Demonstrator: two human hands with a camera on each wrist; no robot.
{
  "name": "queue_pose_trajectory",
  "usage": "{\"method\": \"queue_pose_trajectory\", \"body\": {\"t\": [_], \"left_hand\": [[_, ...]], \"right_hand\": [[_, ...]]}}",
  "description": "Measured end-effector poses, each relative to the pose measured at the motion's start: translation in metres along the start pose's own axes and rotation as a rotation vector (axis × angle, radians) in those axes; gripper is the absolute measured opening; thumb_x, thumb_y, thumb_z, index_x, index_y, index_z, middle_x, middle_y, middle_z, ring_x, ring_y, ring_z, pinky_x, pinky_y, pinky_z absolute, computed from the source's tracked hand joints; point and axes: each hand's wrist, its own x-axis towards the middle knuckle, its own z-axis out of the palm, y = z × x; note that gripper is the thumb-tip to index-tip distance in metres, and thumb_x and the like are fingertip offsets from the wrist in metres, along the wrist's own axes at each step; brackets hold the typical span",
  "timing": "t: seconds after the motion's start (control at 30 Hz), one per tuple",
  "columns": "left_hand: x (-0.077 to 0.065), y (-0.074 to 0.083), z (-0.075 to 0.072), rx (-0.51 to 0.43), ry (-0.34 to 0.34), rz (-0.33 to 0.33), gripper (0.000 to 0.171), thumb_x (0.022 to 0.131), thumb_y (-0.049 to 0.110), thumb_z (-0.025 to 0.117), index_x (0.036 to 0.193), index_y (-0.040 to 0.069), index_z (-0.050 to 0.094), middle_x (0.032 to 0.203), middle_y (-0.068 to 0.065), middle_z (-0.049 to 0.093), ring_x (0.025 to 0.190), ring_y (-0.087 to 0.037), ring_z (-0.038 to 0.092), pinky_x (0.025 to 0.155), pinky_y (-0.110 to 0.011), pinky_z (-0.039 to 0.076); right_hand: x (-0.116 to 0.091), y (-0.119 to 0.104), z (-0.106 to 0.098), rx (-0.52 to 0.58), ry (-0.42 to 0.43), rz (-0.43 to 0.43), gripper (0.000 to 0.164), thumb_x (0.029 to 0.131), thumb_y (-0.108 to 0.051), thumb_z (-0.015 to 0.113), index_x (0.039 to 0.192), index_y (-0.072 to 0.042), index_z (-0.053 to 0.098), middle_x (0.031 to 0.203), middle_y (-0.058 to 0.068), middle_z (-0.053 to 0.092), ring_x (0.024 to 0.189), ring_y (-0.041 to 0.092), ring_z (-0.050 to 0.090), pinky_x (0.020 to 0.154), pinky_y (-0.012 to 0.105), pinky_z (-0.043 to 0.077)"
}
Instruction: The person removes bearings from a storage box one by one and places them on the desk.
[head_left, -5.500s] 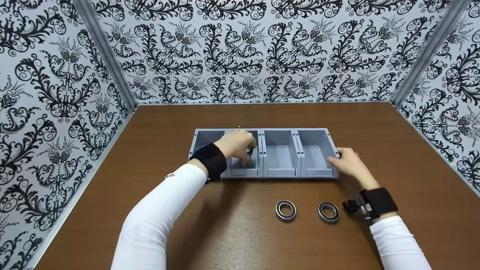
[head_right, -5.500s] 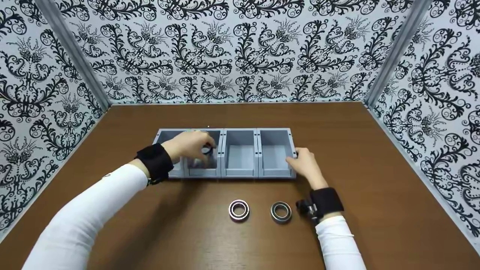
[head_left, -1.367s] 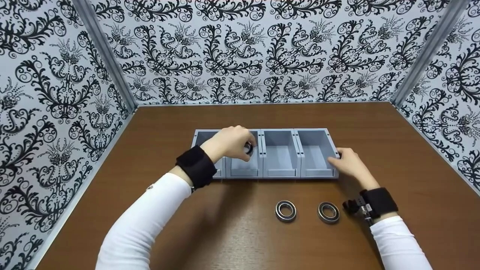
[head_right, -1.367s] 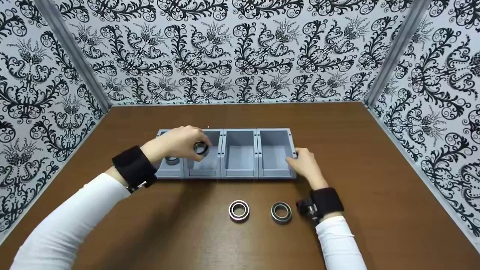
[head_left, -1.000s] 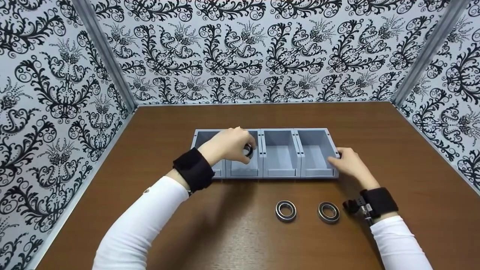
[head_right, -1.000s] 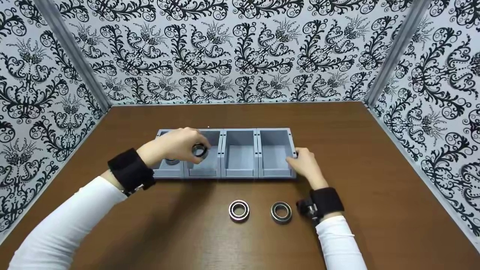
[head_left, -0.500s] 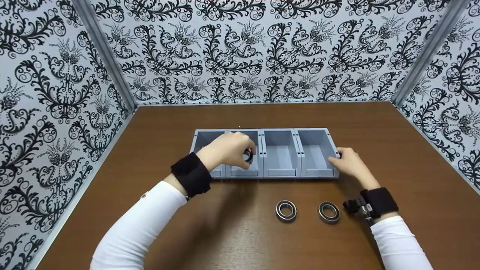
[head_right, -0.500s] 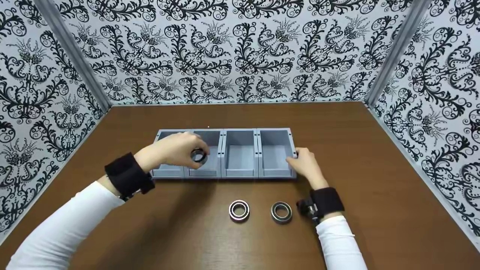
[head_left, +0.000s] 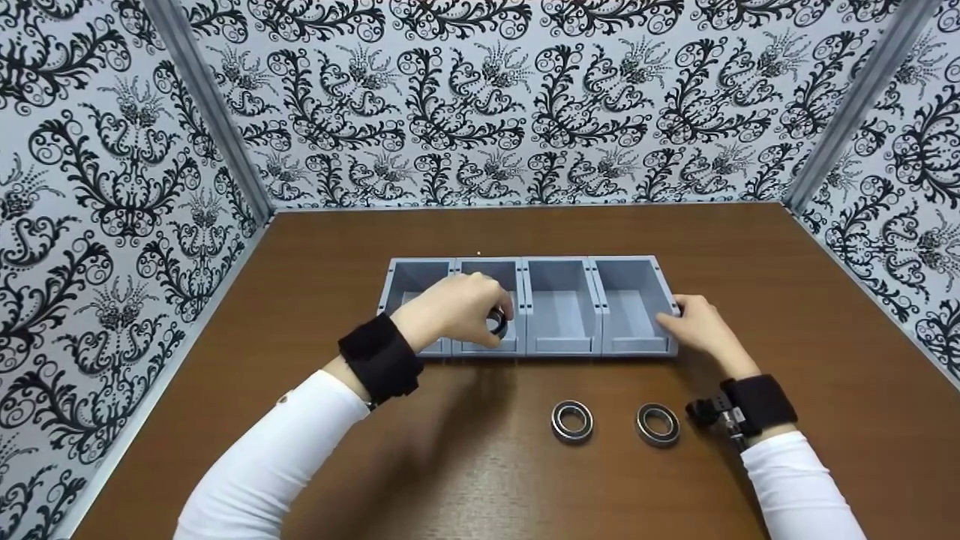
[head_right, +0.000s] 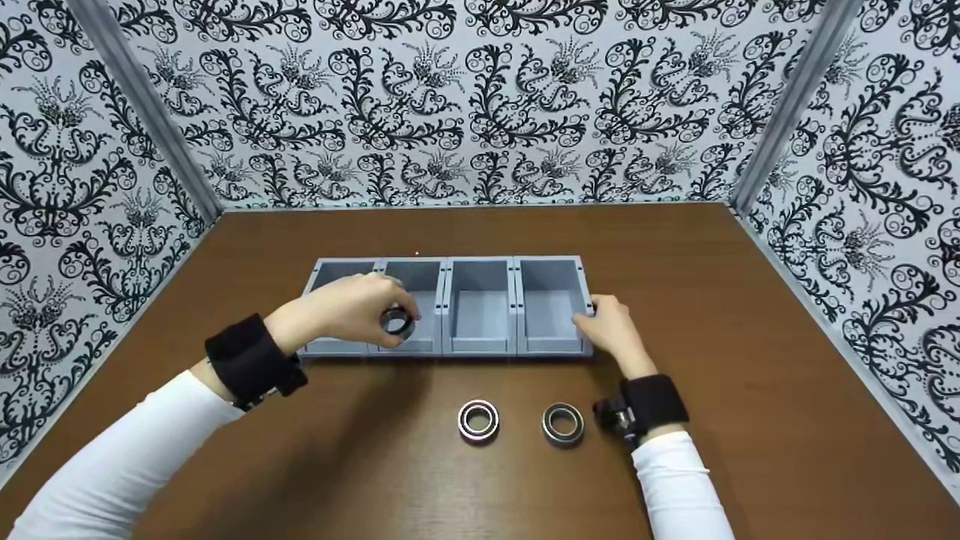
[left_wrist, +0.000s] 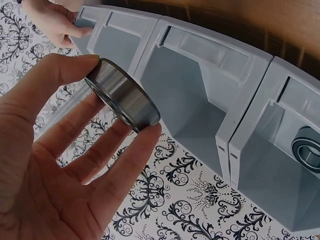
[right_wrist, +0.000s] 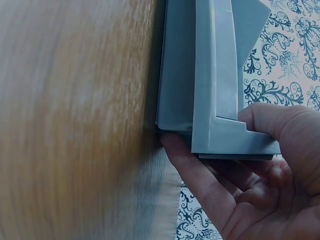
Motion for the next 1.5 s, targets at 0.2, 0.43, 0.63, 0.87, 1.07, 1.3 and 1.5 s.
{"method": "queue_pose_trajectory", "body": {"t": [0.2, 0.43, 0.63, 0.87, 1.07, 1.3, 1.5], "left_hand": [[-0.004, 0.002, 0.001, 0.019, -0.005, 0.007, 0.03, 0.071, 0.026, 0.072, 0.1, 0.017, 0.07, 0.097, 0.0, 0.068, 0.086, -0.014, 0.062, 0.076, -0.033, 0.05], [-0.009, 0.004, 0.004, 0.009, -0.017, 0.011, 0.031, 0.072, 0.024, 0.071, 0.102, 0.017, 0.069, 0.099, 0.0, 0.068, 0.086, -0.014, 0.062, 0.076, -0.032, 0.049], [-0.012, 0.006, 0.007, 0.005, -0.019, 0.01, 0.033, 0.068, 0.023, 0.073, 0.101, 0.018, 0.069, 0.097, 0.0, 0.068, 0.085, -0.014, 0.062, 0.076, -0.032, 0.049], [-0.018, 0.008, 0.013, -0.002, -0.015, 0.043, 0.032, 0.071, 0.022, 0.071, 0.103, 0.017, 0.069, 0.099, -0.001, 0.068, 0.087, -0.015, 0.062, 0.077, -0.031, 0.049], [-0.023, 0.012, 0.016, -0.002, 0.01, 0.082, 0.032, 0.069, 0.021, 0.07, 0.1, 0.016, 0.07, 0.096, -0.001, 0.069, 0.085, -0.015, 0.063, 0.074, -0.03, 0.05], [-0.025, 0.012, 0.024, 0.015, 0.012, 0.071, 0.031, 0.065, 0.024, 0.071, 0.095, 0.02, 0.07, 0.093, 0.001, 0.069, 0.086, -0.015, 0.063, 0.07, -0.032, 0.05], [-0.028, 0.013, 0.031, 0.013, 0.003, 0.076, 0.032, 0.066, 0.024, 0.071, 0.097, 0.02, 0.07, 0.093, 0.002, 0.069, 0.084, -0.014, 0.063, 0.07, -0.031, 0.05]], "right_hand": [[0.0, -0.001, 0.0, 0.011, -0.02, 0.018, 0.043, 0.085, -0.019, 0.051, 0.119, 0.007, 0.054, 0.104, 0.028, 0.064, 0.082, 0.024, 0.063, 0.064, 0.024, 0.045], [0.0, -0.001, 0.0, 0.002, -0.017, 0.021, 0.044, 0.085, -0.019, 0.052, 0.12, 0.007, 0.053, 0.106, 0.029, 0.063, 0.086, 0.028, 0.064, 0.066, 0.025, 0.046], [0.0, -0.001, 0.0, 0.004, -0.013, 0.025, 0.044, 0.085, -0.02, 0.052, 0.119, 0.007, 0.054, 0.105, 0.029, 0.063, 0.085, 0.027, 0.063, 0.066, 0.025, 0.046], [0.0, 0.0, 0.0, 0.007, -0.001, 0.016, 0.042, 0.085, -0.02, 0.053, 0.117, 0.007, 0.055, 0.104, 0.029, 0.063, 0.086, 0.028, 0.063, 0.067, 0.027, 0.047], [0.001, 0.001, 0.001, 0.001, 0.002, 0.01, 0.039, 0.085, -0.02, 0.053, 0.114, 0.006, 0.057, 0.102, 0.026, 0.065, 0.079, 0.019, 0.061, 0.065, 0.025, 0.045], [0.002, 0.002, 0.002, -0.001, 0.009, 0.008, 0.037, 0.084, -0.02, 0.053, 0.112, 0.004, 0.059, 0.099, 0.023, 0.066, 0.074, 0.016, 0.06, 0.064, 0.025, 0.044], [0.002, 0.002, 0.002, 0.0, 0.007, 0.009, 0.037, 0.085, -0.02, 0.053, 0.113, 0.004, 0.059, 0.098, 0.024, 0.066, 0.072, 0.015, 0.06, 0.064, 0.024, 0.045]]}}
